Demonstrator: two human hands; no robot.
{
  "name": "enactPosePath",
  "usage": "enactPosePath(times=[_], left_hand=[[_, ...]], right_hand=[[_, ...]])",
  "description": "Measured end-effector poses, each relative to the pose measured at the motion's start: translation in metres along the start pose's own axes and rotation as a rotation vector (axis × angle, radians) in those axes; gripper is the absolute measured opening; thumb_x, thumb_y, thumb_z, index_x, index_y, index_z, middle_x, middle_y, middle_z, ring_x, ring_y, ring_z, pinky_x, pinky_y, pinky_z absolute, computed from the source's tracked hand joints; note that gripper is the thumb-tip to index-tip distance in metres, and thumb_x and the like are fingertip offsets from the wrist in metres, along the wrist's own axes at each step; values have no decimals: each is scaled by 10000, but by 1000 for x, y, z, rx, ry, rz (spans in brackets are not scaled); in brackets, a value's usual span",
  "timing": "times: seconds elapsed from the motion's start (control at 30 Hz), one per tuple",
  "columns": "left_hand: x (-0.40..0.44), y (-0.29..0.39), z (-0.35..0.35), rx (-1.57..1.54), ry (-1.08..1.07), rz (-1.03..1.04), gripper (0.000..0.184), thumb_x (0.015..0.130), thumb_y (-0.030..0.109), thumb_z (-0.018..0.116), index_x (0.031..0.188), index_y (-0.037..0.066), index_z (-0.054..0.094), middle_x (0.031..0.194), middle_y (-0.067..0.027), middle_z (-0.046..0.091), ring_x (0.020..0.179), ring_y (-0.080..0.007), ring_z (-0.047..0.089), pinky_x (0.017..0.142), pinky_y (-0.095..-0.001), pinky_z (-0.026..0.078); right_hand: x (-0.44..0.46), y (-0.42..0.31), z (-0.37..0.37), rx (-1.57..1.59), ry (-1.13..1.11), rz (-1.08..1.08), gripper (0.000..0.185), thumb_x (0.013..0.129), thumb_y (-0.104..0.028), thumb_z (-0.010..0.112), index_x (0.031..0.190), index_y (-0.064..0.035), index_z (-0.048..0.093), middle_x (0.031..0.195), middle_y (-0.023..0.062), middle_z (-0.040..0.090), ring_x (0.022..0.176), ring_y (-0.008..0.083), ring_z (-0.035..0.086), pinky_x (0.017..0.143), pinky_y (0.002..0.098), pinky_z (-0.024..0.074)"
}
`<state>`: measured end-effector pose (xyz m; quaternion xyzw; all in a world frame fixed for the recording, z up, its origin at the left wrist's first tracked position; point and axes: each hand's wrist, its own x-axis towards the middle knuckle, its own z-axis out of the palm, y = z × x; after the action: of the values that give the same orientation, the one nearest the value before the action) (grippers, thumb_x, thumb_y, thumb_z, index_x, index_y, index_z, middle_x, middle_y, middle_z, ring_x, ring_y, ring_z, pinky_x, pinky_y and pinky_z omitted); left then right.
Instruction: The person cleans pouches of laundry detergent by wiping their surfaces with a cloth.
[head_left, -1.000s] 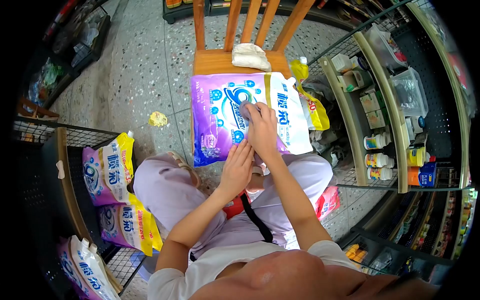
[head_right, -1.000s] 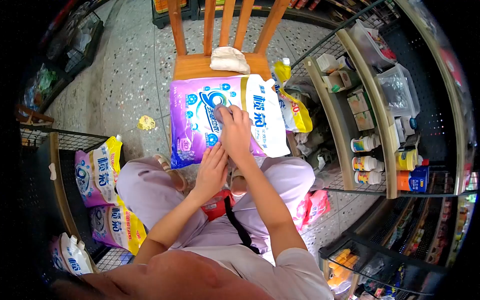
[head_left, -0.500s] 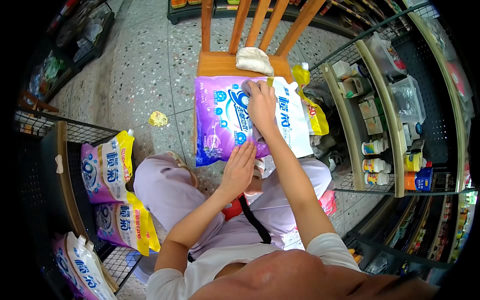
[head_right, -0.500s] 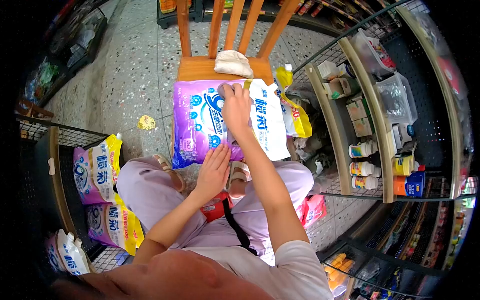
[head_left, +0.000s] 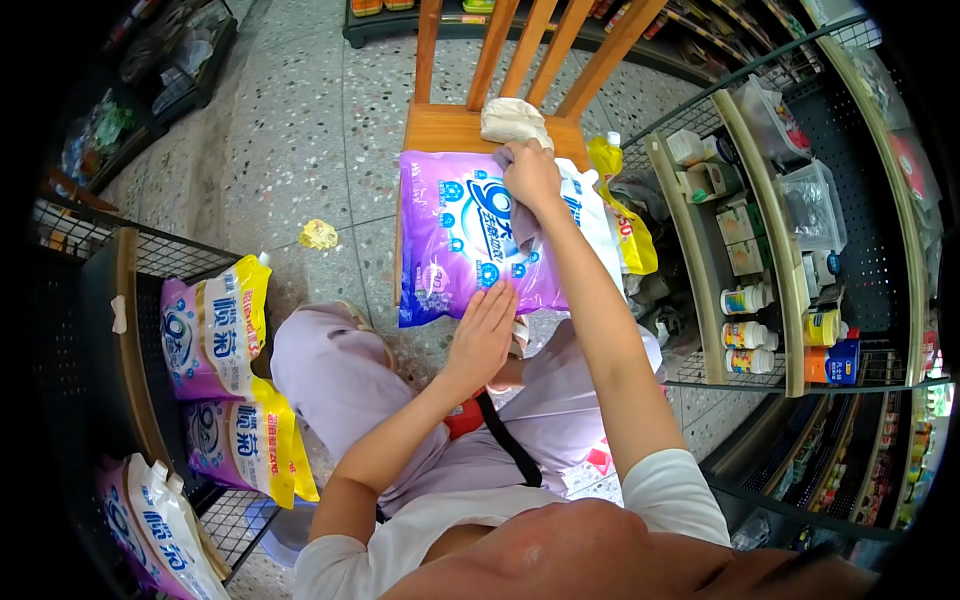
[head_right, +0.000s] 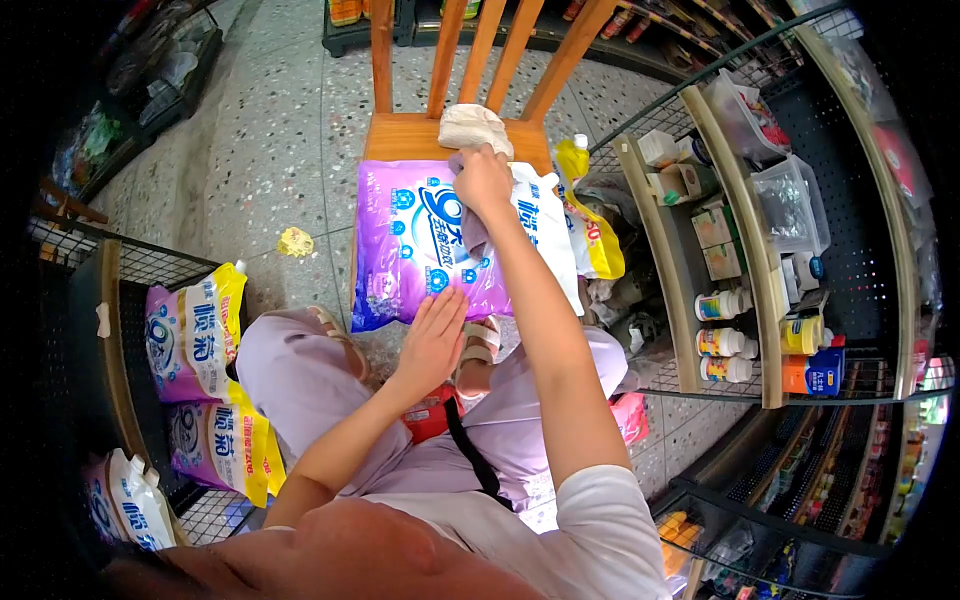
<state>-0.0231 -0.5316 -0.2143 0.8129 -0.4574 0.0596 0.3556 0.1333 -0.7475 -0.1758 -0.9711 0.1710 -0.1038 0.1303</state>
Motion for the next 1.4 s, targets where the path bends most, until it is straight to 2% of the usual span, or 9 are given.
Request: enactPosePath(times=[0.2,0.3,0.4,0.6,0.9,0.97,1.07,1.23,1.4], left_hand=[[-2,-2,4,-6,7,-11,497,849,90,595,1322,-39,518,1389,-160,504,1347,-293,428,1133,-446,310],[-1,0,4,1,42,-8,478,845,93,567,1300,-51,531,1361,-165,526,1335,-291,443,1132,-435,318],[-2,-2,7,7,46,-1,481,856,96,571,1313,-45,522,1375,-165,512,1340,-295,435,1132,-439,313],[-6,-3,10,-5,32,-1,494,859,91,574,1330,-42,507,1398,-169,491,1352,-301,417,1140,-446,297],[-7,-1,9,-9,40,-3,498,843,68,555,1325,-46,509,1398,-174,492,1358,-299,413,1146,-449,288],[-9,-4,12,-9,30,2,535,832,67,585,1347,-41,489,1417,-182,470,1367,-315,397,1149,-459,280],[-7,0,9,18,59,3,469,854,63,532,1308,-55,520,1392,-177,501,1348,-300,428,1141,-448,297],[-9,-5,16,-1,20,7,538,835,62,583,1351,-50,478,1416,-191,467,1368,-329,391,1147,-478,271],[-8,-2,12,-19,9,-5,504,831,47,582,1315,-65,502,1398,-199,482,1366,-340,394,1147,-489,268]], right_hand=[[23,11,6,64,-138,44,282,802,-199,626,1055,-134,732,1159,178,623,1060,383,583,925,448,481],[25,11,13,53,-68,38,272,801,-151,602,1030,-164,747,1090,221,651,1009,411,623,904,473,487],[24,7,19,0,-21,72,256,830,-201,597,1035,-123,730,1112,171,637,1022,377,592,906,454,483],[2,9,30,65,261,-26,308,841,-151,565,1129,-138,673,1137,142,607,1047,349,555,928,439,453],[-15,8,30,23,309,-82,390,836,-76,578,1220,-126,627,1164,129,588,1085,358,529,942,429,447],[-24,7,28,41,301,-78,392,836,-66,558,1219,-126,616,1160,138,583,1062,354,527,927,444,443],[-44,2,17,56,294,-93,399,822,-41,552,1209,-115,611,1136,155,579,1021,356,529,898,453,444],[-86,-1,5,94,310,-121,418,780,2,568,1183,-99,614,1076,167,577,952,370,537,851,451,450],[-130,-3,2,134,363,-136,410,773,9,599,1177,-63,599,1086,164,566,980,373,531,861,447,447]])
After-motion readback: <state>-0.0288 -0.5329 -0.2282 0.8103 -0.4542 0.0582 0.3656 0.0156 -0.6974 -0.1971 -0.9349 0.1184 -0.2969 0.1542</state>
